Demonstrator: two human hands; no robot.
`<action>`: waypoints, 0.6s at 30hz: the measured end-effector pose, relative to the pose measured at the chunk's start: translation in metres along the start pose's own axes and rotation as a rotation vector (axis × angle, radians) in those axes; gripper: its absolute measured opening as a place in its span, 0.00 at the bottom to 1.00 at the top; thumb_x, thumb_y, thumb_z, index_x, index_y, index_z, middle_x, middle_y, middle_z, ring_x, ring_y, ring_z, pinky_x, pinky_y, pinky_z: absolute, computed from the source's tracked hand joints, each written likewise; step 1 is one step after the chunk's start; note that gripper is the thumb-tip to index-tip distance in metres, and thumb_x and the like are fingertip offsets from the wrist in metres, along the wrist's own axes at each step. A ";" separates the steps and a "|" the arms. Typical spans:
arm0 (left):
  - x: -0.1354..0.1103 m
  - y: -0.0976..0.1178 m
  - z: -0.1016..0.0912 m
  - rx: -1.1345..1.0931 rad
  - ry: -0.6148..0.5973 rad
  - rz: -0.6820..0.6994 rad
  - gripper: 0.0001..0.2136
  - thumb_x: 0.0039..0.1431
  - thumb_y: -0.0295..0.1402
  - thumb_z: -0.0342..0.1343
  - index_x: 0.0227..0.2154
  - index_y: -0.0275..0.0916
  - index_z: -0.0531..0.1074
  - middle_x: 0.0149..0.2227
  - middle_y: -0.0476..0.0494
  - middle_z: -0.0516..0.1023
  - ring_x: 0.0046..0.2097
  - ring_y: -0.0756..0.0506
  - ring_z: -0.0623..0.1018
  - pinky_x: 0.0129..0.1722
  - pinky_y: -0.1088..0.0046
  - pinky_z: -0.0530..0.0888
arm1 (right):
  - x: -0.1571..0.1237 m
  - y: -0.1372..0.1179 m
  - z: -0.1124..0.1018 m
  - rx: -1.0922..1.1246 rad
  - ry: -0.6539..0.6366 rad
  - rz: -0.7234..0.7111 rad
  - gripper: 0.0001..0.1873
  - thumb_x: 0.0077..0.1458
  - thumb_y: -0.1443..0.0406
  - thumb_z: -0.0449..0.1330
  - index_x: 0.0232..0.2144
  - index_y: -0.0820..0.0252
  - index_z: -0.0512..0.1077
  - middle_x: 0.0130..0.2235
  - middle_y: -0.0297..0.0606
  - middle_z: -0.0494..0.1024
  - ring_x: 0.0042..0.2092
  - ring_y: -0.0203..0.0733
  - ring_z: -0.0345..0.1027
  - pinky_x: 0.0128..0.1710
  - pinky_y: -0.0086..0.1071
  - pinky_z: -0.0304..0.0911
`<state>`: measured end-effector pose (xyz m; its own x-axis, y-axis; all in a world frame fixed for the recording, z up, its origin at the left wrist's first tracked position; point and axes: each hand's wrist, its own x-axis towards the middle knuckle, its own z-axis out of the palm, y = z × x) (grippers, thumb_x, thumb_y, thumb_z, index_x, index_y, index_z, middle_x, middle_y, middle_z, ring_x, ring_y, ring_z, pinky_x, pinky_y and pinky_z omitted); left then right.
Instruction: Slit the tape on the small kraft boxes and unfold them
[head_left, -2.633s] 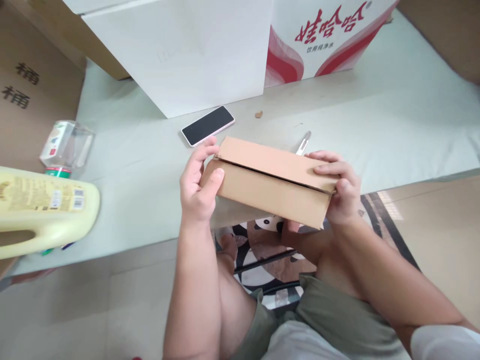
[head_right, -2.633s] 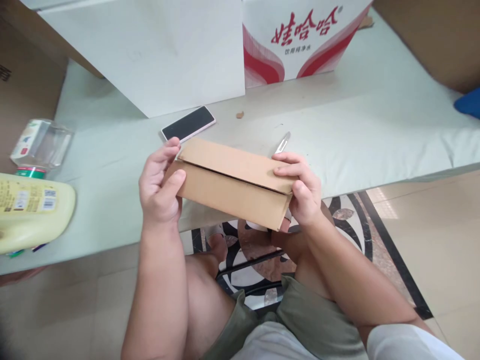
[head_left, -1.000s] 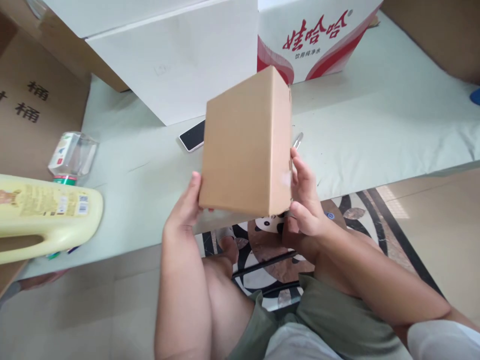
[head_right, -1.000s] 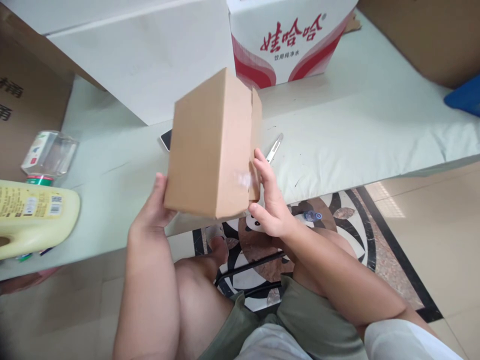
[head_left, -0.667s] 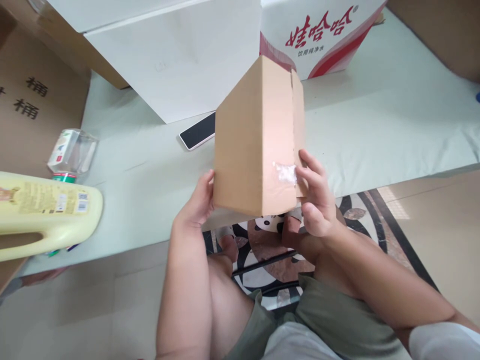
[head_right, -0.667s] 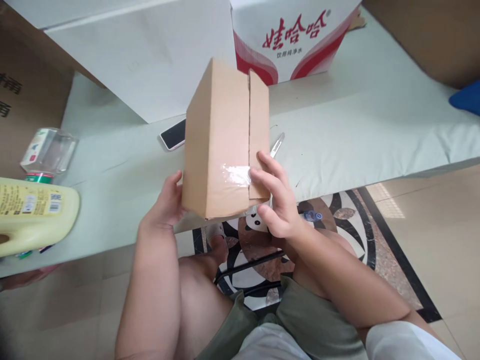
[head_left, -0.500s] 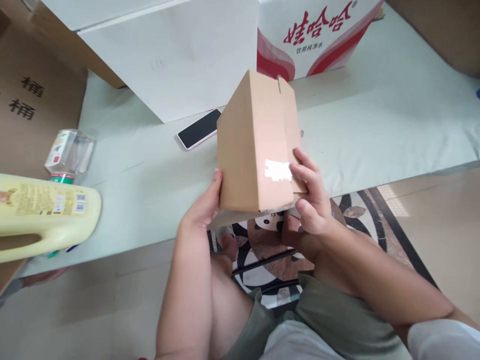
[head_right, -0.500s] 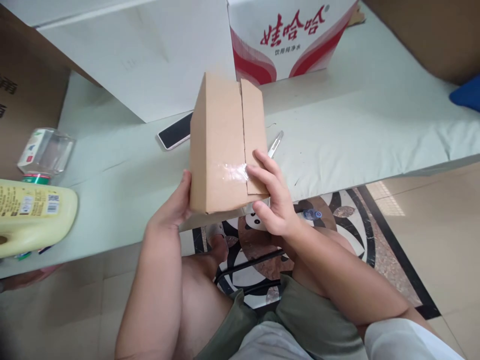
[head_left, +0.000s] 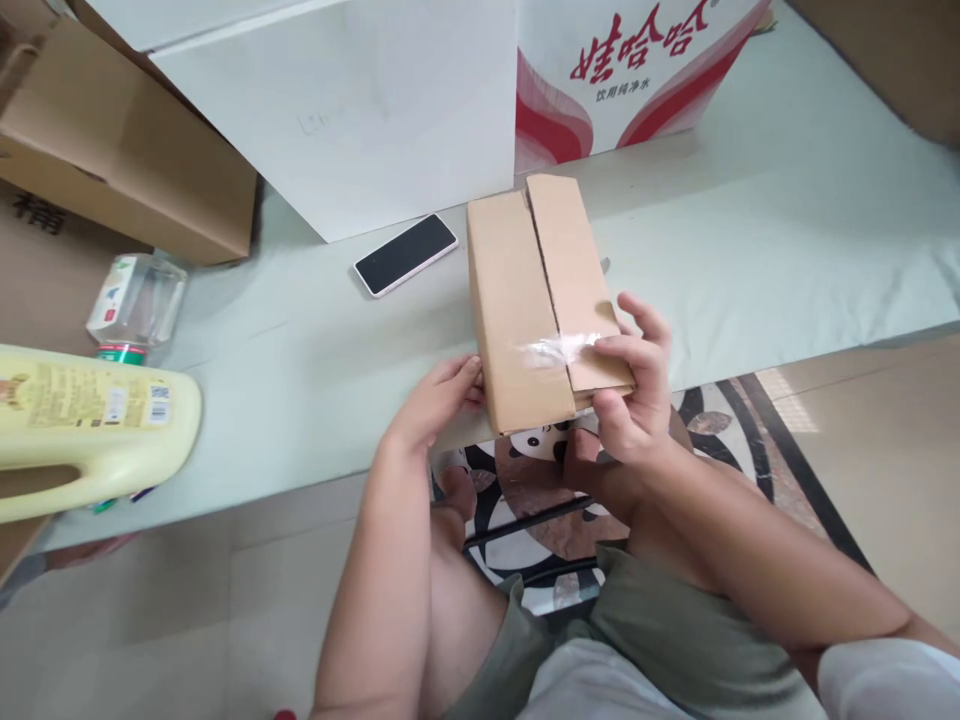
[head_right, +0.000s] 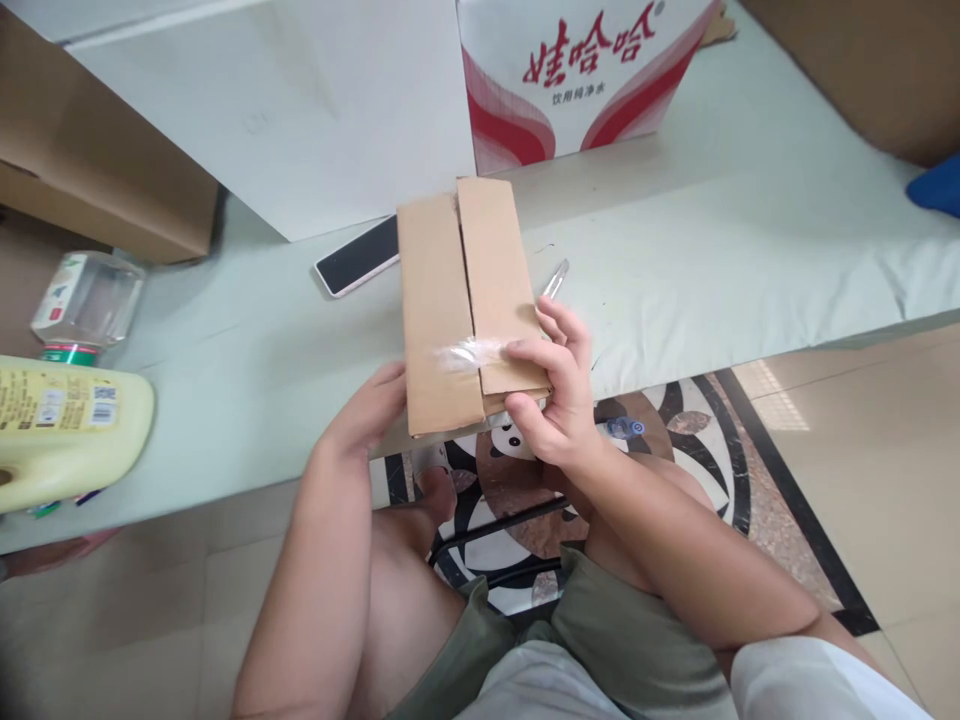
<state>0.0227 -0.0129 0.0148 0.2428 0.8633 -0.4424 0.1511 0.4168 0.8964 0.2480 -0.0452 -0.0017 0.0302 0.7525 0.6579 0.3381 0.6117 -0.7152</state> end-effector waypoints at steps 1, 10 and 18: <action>0.001 -0.003 -0.002 0.053 0.027 0.028 0.18 0.59 0.47 0.64 0.44 0.40 0.82 0.48 0.38 0.85 0.50 0.35 0.82 0.50 0.56 0.79 | 0.000 0.001 0.002 0.007 -0.002 -0.005 0.18 0.64 0.48 0.57 0.52 0.42 0.72 0.66 0.39 0.64 0.68 0.59 0.61 0.69 0.64 0.58; 0.023 -0.025 -0.038 0.165 0.610 0.874 0.27 0.62 0.60 0.55 0.60 0.56 0.71 0.70 0.47 0.66 0.74 0.36 0.61 0.70 0.51 0.65 | 0.009 0.011 0.012 0.151 -0.272 -0.060 0.18 0.67 0.50 0.54 0.54 0.47 0.68 0.71 0.41 0.62 0.72 0.57 0.57 0.68 0.61 0.59; 0.028 -0.031 -0.021 0.244 0.460 0.981 0.23 0.69 0.54 0.50 0.64 0.59 0.66 0.72 0.48 0.61 0.75 0.34 0.59 0.74 0.48 0.57 | 0.009 0.009 0.014 0.196 -0.248 -0.032 0.17 0.67 0.51 0.54 0.53 0.47 0.68 0.71 0.41 0.61 0.73 0.56 0.55 0.69 0.62 0.57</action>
<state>0.0052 0.0043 -0.0252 -0.0107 0.8325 0.5539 0.2855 -0.5283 0.7996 0.2385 -0.0292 -0.0058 -0.2159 0.7539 0.6205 0.1464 0.6533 -0.7428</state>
